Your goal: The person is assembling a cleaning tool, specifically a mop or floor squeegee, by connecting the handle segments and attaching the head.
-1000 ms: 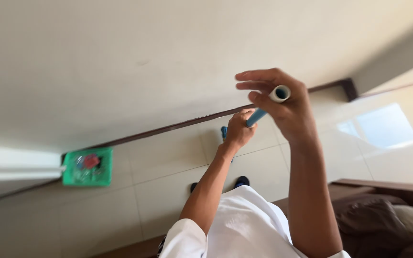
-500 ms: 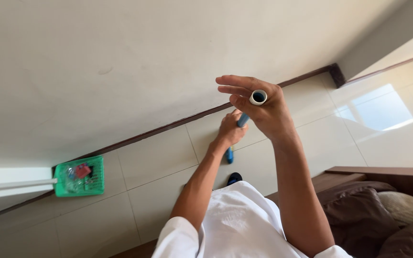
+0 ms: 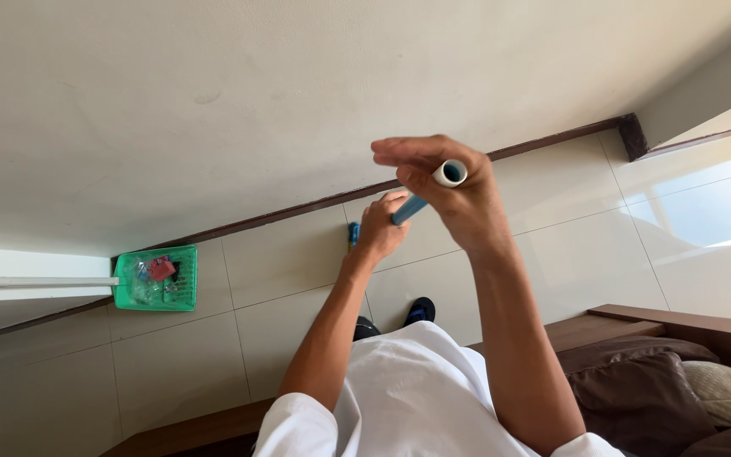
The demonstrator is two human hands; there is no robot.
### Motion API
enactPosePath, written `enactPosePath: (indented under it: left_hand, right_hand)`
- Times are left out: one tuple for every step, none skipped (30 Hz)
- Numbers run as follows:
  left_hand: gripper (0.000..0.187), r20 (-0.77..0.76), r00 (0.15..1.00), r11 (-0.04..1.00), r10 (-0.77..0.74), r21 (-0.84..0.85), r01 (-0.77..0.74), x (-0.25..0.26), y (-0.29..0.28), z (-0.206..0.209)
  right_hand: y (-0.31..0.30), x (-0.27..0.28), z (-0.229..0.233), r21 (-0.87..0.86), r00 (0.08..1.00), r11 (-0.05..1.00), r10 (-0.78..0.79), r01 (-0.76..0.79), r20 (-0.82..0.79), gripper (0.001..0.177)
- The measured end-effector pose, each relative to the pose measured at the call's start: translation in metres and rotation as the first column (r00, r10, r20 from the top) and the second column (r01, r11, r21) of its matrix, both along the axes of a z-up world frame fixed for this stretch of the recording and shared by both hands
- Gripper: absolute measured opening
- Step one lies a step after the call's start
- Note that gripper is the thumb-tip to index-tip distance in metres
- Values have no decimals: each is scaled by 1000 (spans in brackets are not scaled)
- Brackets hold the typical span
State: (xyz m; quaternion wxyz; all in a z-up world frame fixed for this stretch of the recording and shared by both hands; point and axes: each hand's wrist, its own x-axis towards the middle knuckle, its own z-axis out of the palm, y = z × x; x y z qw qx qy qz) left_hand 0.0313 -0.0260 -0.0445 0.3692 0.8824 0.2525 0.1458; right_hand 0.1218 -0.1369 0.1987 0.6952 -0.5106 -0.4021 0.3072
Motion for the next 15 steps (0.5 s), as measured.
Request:
enactPosePath:
  left_hand:
    - [25, 1, 1000, 1000, -3, -2, 3, 3, -3, 6]
    - [28, 70, 997, 997, -11, -78, 16, 7, -7, 12]
    - [30, 142, 990, 988, -14, -149, 36, 11, -8, 18]
    - [30, 147, 989, 988, -18, -146, 40, 14, -8, 39]
    - [33, 98, 995, 969, -9, -246, 33, 15, -12, 58]
    - [36, 47, 999, 939, -6, -342, 22, 15, -15, 77]
    - [36, 53, 999, 939, -6, -343, 24, 15, -14, 72]
    - [27, -27, 999, 948, -37, -317, 27, 15, -13, 67]
    - [19, -109, 992, 957, -69, -287, 35, 15, -10, 62]
    - [19, -104, 992, 958, -72, -285, 40, 16, -5, 53]
    - [17, 8, 998, 920, -67, -386, 65, 12, -3, 42]
    - [15, 118, 992, 871, -49, -480, 100, 7, -1, 31]
    - [15, 120, 991, 871, -52, -480, 104, 1, 4, 35]
    - [14, 118, 991, 871, -69, -477, 118, -7, 9, 39]
    - [14, 112, 991, 872, -79, -474, 123, -17, 15, 43]
  right_hand:
    - [-1, -1, 9, -2, 1000, 1000, -3, 3, 1, 23]
    - [-1, -2, 18, -27, 1000, 999, -18, 19, 11, 25]
    - [-1, -2, 28, -48, 999, 998, -35, 36, 24, 27]
    - [1, -2, 33, -46, 999, 998, -38, 40, 29, 27]
    - [2, -4, 38, -70, 999, 997, -31, 34, 44, 28]
    - [3, -7, 42, -94, 998, 995, -23, 29, 60, 28]
    - [6, -10, 36, -95, 998, 995, -24, 30, 65, 28]
    - [10, -14, 29, -57, 996, 998, 5, 0, 88, 30]
    - [14, -18, 22, -18, 993, 999, 30, -29, 111, 33]
    - [21, -25, 23, -16, 993, 1000, 27, -25, 116, 33]
    - [27, -35, 23, -74, 993, 997, 35, -27, 112, 34]
    - [33, -46, 22, -133, 993, 991, 44, -29, 108, 35]
    - [37, -53, 21, -133, 993, 991, 40, -26, 109, 35]
    - [43, -61, 21, -129, 994, 991, 50, -37, 98, 36]
    - [49, -72, 21, -125, 994, 991, 68, -57, 84, 37]
